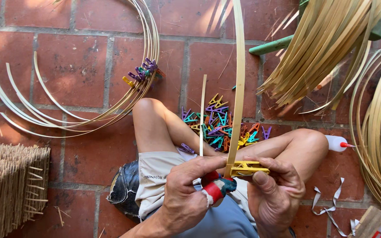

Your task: The person sits on a tiled floor and repeatedly applies glue to the ends of thin bamboo strips, then joins them to form circular frames. They secure each joint with colorful clothespins while the glue sets, then place the completed circles aside.

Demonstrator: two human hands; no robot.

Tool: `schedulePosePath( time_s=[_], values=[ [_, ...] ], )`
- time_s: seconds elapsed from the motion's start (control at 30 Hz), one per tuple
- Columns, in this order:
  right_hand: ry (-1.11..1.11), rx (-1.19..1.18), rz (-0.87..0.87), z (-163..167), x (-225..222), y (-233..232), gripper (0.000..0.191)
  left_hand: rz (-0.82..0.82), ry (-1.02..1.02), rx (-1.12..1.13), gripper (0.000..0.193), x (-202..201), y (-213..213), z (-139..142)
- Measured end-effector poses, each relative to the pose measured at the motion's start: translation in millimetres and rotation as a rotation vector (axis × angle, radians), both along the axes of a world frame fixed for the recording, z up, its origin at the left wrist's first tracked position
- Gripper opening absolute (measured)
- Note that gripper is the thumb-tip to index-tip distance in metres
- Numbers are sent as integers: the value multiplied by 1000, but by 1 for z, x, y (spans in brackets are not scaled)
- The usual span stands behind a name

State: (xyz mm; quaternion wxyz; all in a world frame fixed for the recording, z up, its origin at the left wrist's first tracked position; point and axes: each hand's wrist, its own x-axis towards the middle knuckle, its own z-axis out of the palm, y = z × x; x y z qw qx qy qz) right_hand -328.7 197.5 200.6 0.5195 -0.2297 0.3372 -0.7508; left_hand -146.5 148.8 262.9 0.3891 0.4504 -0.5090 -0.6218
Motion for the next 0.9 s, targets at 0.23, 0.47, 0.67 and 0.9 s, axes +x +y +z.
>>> schedulePosePath(
  time_s=[0.23,0.47,0.67,0.9],
  values=[
    [-7,-3,12,-4,3,-4,29,-49,-27,-81,49,4,-9,4],
    [-37,-97,41,-25,-5,-27,53,-46,-20,-40,49,6,-19,-2],
    [1556,-10,-157,-156,-68,-168,27,34,1,-21,48,15,-21,-16],
    [2342,-142,315,-275,-104,-273,25,44,4,12,44,24,-30,-16]
  ],
)
